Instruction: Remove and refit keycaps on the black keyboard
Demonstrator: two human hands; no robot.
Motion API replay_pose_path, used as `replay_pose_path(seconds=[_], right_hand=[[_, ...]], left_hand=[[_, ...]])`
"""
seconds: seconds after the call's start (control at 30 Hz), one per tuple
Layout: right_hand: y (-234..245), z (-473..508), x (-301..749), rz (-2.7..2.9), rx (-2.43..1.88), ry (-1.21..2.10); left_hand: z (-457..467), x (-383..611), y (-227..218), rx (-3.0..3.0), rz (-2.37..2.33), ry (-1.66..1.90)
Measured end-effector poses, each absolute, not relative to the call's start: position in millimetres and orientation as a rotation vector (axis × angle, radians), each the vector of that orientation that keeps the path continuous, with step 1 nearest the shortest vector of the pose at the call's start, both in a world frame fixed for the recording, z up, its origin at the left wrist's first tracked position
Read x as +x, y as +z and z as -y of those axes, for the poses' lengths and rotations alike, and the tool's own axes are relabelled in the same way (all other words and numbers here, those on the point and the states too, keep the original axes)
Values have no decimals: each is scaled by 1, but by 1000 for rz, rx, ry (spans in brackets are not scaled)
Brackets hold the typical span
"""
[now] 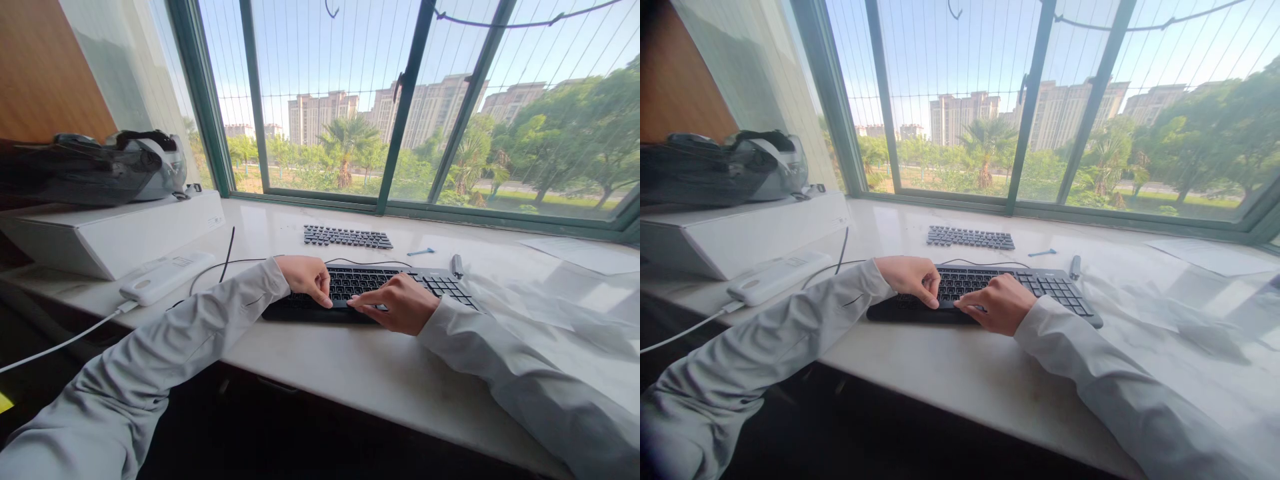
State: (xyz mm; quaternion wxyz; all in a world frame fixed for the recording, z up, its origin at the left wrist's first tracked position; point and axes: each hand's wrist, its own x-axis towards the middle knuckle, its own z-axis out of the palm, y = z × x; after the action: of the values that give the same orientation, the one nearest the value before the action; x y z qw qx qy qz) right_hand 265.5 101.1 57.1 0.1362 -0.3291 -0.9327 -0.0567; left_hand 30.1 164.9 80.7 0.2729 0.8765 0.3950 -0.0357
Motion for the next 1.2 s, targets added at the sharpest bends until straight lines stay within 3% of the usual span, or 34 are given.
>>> replay_pose_path(seconds=[0.4,0.8,1.2], right_hand=[[58,-99,264,2764,-913,-364],[55,-102,274,2402,-645,-603],[47,-103,272,2532,-597,-417]], left_hand=[[-166,32,79,2314,-1086,-111],[-167,19,87,2246,-1110,57],[-170,18,79,2172,-1099,77]])
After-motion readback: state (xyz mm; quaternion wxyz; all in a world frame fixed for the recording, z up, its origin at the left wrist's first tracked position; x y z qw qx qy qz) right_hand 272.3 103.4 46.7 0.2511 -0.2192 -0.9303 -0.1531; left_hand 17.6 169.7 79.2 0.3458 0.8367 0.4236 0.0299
